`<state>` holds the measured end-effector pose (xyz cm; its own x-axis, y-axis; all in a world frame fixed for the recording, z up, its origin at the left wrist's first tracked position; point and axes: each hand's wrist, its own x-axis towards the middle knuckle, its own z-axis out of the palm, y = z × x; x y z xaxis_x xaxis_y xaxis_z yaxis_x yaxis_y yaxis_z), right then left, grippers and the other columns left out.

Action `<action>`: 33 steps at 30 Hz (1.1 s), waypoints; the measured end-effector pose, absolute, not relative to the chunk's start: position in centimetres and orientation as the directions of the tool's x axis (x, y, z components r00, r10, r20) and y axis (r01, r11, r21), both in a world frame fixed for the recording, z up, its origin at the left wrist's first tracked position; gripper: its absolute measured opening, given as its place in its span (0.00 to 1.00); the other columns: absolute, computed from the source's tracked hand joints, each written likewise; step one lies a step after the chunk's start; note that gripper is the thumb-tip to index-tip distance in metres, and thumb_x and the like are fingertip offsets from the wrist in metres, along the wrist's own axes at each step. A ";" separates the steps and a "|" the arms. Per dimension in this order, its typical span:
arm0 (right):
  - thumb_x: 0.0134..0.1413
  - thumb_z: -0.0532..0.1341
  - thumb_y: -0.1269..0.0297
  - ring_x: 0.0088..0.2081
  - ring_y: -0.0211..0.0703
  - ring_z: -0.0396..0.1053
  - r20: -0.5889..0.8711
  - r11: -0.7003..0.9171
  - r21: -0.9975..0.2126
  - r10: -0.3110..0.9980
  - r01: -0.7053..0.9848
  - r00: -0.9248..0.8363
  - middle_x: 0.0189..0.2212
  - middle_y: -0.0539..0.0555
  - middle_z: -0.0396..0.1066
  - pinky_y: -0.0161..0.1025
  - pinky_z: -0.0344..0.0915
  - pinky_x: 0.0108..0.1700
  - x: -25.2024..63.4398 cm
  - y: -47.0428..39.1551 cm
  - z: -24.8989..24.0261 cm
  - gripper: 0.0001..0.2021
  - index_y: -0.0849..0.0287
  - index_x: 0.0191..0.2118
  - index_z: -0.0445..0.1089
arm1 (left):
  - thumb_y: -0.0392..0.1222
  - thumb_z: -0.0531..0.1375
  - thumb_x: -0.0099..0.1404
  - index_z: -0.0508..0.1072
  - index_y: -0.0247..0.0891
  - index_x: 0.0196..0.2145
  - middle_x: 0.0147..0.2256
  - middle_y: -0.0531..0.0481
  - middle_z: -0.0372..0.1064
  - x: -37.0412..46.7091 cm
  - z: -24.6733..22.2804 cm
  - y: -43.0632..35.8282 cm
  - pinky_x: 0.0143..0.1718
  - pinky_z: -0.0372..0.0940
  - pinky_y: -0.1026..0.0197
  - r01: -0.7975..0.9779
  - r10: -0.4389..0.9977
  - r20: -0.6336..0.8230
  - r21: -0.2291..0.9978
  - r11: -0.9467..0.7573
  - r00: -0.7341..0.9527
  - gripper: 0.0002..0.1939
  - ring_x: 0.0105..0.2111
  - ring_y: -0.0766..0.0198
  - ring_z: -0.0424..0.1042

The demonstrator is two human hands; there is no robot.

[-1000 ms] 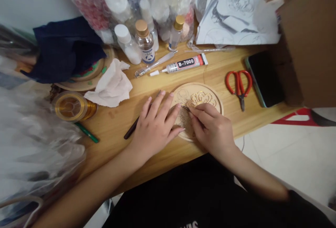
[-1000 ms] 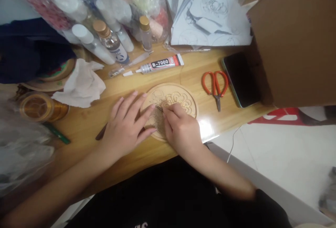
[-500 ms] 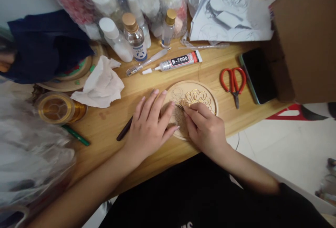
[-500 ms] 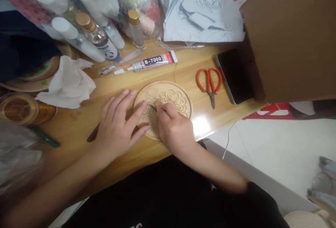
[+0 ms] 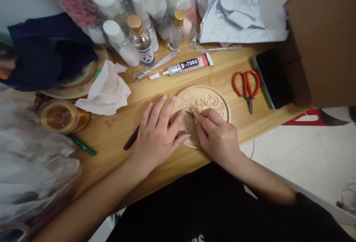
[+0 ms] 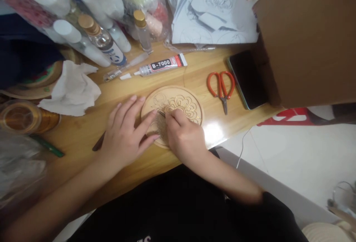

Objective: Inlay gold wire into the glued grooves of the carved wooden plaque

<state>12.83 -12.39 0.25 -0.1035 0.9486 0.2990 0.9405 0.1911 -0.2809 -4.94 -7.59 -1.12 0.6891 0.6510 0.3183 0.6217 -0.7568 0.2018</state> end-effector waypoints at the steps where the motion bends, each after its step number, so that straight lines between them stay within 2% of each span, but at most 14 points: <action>1: 0.63 0.54 0.72 0.29 0.36 0.72 0.302 0.196 -0.276 0.947 0.941 -0.109 0.32 0.56 0.76 0.32 0.62 0.23 12.8 -12.4 0.3 0.11 0.66 0.40 0.74 | 0.52 0.56 0.69 0.70 0.34 0.54 0.60 0.30 0.61 -4.9 -1.1 -7.6 0.60 0.55 0.41 0.623 0.651 0.318 0.198 -0.757 0.690 0.23 0.62 0.40 0.60; 12: 0.64 0.55 0.70 0.30 0.35 0.72 0.306 0.193 -0.281 0.946 0.940 -0.103 0.33 0.55 0.76 0.31 0.65 0.25 13.0 -12.3 0.5 0.11 0.64 0.38 0.75 | 0.52 0.55 0.70 0.71 0.34 0.54 0.59 0.30 0.62 -5.0 -1.4 -7.5 0.59 0.56 0.41 0.617 0.633 0.362 0.176 -0.767 0.684 0.22 0.61 0.40 0.61; 17: 0.64 0.55 0.70 0.29 0.35 0.72 0.314 0.173 -0.311 0.947 0.935 -0.071 0.34 0.56 0.76 0.31 0.65 0.24 12.9 -12.2 0.7 0.11 0.66 0.42 0.75 | 0.51 0.55 0.70 0.70 0.34 0.55 0.59 0.30 0.62 -5.1 -1.4 -7.5 0.59 0.55 0.42 0.617 0.637 0.359 0.183 -0.765 0.682 0.22 0.61 0.40 0.60; 27: 0.64 0.54 0.69 0.29 0.36 0.72 0.303 0.166 -0.310 0.951 0.936 -0.069 0.33 0.56 0.76 0.32 0.65 0.25 12.9 -12.4 0.6 0.12 0.64 0.41 0.75 | 0.50 0.54 0.70 0.69 0.33 0.56 0.59 0.30 0.62 -5.0 -1.4 -7.5 0.59 0.55 0.42 0.620 0.645 0.350 0.195 -0.760 0.680 0.23 0.61 0.41 0.60; 33: 0.64 0.55 0.69 0.28 0.35 0.72 0.307 0.166 -0.323 0.950 0.932 -0.063 0.33 0.56 0.76 0.32 0.63 0.24 12.8 -12.4 0.7 0.11 0.65 0.40 0.75 | 0.49 0.56 0.69 0.69 0.29 0.55 0.58 0.27 0.62 -5.0 -1.3 -7.5 0.59 0.56 0.41 0.621 0.647 0.348 0.201 -0.758 0.678 0.23 0.60 0.39 0.61</action>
<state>12.84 -12.40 0.68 -0.0630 0.9497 0.3066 0.9318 0.1660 -0.3228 -5.03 -7.55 -1.26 0.6781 0.6475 0.3478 0.6206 -0.7579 0.2011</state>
